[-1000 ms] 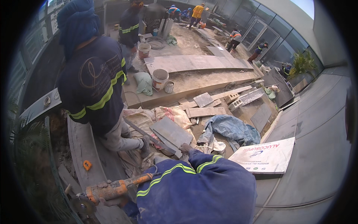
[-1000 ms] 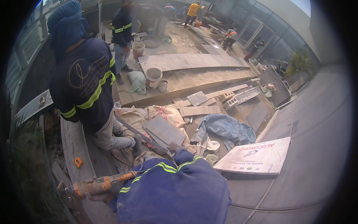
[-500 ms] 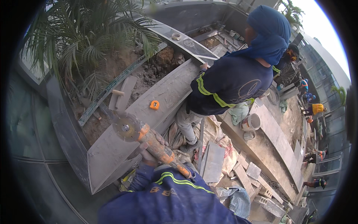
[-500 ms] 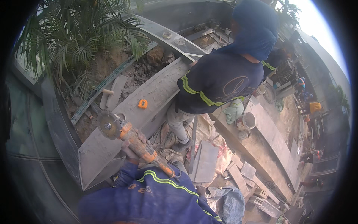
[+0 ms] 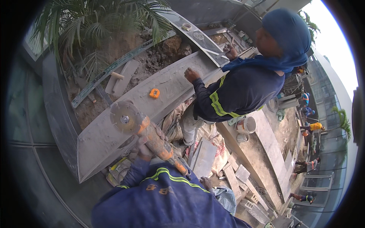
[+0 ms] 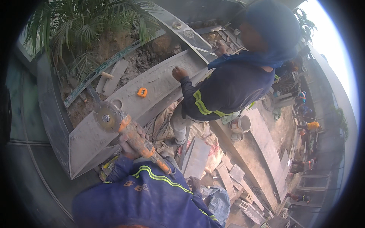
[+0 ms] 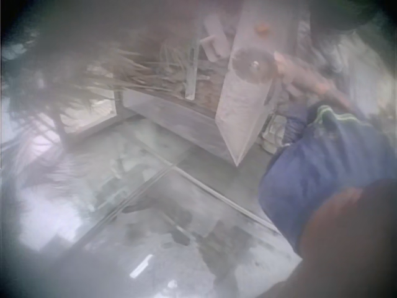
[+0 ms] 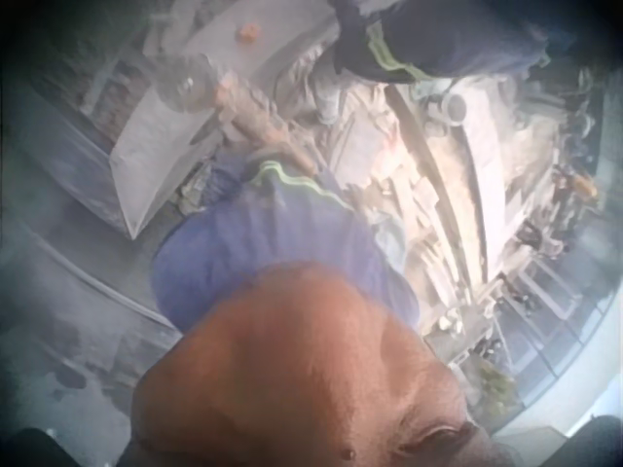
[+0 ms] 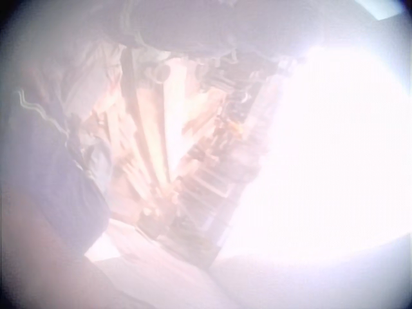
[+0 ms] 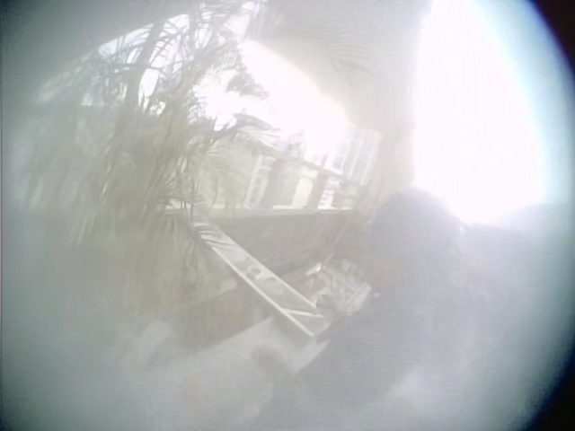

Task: The person uses an angle grinder to cut a large stone slab on a construction site. They position the slab, operate the grinder to make a cut, and handle the slab with a coworker assisting nearby.

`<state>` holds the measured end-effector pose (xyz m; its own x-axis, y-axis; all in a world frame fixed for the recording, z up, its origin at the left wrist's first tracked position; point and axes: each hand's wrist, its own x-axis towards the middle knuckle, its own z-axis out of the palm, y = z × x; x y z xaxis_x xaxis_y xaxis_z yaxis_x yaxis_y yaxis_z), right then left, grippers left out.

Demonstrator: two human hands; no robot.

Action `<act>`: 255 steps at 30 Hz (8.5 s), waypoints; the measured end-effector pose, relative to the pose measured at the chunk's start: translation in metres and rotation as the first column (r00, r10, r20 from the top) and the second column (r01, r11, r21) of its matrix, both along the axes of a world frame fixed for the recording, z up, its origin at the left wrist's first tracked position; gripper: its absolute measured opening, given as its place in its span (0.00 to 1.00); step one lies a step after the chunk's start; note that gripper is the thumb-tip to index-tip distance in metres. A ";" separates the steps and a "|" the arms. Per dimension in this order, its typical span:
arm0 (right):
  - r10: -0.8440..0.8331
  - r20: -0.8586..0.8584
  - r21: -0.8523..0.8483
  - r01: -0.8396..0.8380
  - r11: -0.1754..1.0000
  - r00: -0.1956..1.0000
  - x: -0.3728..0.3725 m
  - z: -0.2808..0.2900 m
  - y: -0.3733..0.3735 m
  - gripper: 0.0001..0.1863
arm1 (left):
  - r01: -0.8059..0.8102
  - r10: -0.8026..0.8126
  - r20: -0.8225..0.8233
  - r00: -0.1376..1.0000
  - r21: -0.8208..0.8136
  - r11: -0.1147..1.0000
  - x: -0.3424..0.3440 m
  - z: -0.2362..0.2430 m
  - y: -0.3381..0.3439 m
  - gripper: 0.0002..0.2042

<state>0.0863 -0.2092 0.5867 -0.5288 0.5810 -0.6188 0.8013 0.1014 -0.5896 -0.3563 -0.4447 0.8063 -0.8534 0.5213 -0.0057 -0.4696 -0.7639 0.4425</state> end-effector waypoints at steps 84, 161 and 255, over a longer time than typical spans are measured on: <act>0.703 0.407 -0.426 -0.559 0.711 0.583 -0.174 -0.138 0.143 0.16 | -0.770 0.782 0.232 0.578 -0.161 0.617 0.261 -0.255 -0.086 0.39; -0.098 -0.276 0.044 0.114 0.992 0.956 -0.021 0.008 0.474 0.17 | -0.554 0.544 -0.285 0.790 0.051 0.831 -0.010 0.035 0.242 0.28; 0.900 -0.389 0.574 -0.816 0.068 -0.199 -0.688 0.199 0.611 0.33 | -0.802 0.886 -0.191 0.422 -0.534 0.267 -0.258 -0.032 0.655 0.15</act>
<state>-0.6015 0.4018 0.7855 -0.7047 -0.7034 0.0930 -0.5620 0.4734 -0.6783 -0.6146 0.2100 0.7743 -0.7758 -0.6194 -0.1206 0.2274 -0.4527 0.8621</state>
